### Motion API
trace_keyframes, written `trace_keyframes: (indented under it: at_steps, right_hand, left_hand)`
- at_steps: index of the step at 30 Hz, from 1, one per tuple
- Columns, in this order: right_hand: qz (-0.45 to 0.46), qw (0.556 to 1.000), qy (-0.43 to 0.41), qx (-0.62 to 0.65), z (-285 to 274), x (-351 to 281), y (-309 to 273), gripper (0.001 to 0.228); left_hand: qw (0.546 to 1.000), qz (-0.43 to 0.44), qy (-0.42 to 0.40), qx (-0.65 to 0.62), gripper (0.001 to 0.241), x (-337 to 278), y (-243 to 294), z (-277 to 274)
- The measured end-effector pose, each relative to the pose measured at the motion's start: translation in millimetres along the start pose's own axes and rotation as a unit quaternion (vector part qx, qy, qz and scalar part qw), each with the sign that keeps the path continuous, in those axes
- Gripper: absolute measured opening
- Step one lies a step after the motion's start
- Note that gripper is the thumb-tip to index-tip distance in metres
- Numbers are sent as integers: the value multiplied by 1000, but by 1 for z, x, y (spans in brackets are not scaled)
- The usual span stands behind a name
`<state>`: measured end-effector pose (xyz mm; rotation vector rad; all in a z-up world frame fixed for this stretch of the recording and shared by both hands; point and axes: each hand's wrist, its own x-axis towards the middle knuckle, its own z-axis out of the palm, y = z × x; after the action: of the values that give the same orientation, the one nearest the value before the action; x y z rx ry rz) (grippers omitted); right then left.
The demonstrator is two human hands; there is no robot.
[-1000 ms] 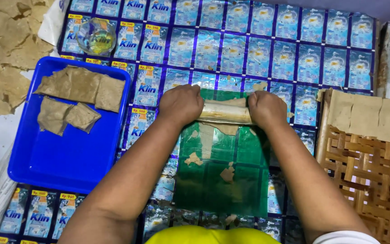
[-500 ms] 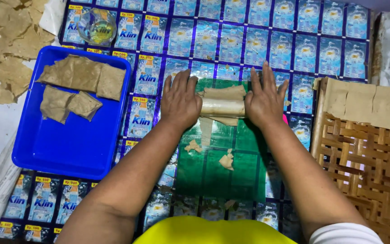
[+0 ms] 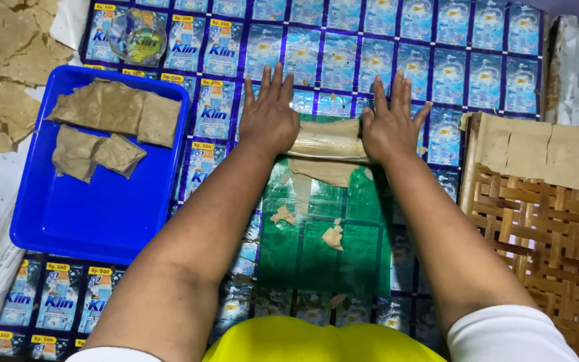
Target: Flattening, cutting, and rolling thin sheets of dough on a workspace.
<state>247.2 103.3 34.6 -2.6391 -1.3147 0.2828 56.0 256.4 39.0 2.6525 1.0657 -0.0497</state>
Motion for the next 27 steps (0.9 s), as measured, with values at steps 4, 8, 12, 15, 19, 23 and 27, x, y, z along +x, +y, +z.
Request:
trace_keyframes:
  at_steps: [4, 8, 12, 15, 19, 23, 27]
  right_hand:
    - [-14, 1000, 24, 0, -4, 6, -5, 68]
    - [-35, 999, 4, -7, 5, -3, 0, 64]
    - [-63, 997, 35, -10, 18, -27, 8, 60]
    - [-70, 995, 66, -26, 26, -51, 7, 60]
    - [-82, 991, 103, -24, 28, -82, 5, 67]
    - [-101, 987, 124, -21, 36, -115, 6, 73]
    - [-117, 981, 151, -20, 49, -155, 6, 74]
  left_hand:
    - [999, -21, 27, -11, 73, 5, 1, -3]
    - [1000, -13, 27, 0, 73, -12, 2, -6]
    - [998, 5, 61, 0, 68, -40, 6, 2]
    - [993, 21, 114, -6, 62, -59, 1, 23]
    - [991, 37, 132, 3, 60, -85, 1, 30]
    - [987, 53, 151, -26, 54, -119, 3, 34]
    - [981, 81, 175, -32, 53, -159, 3, 39]
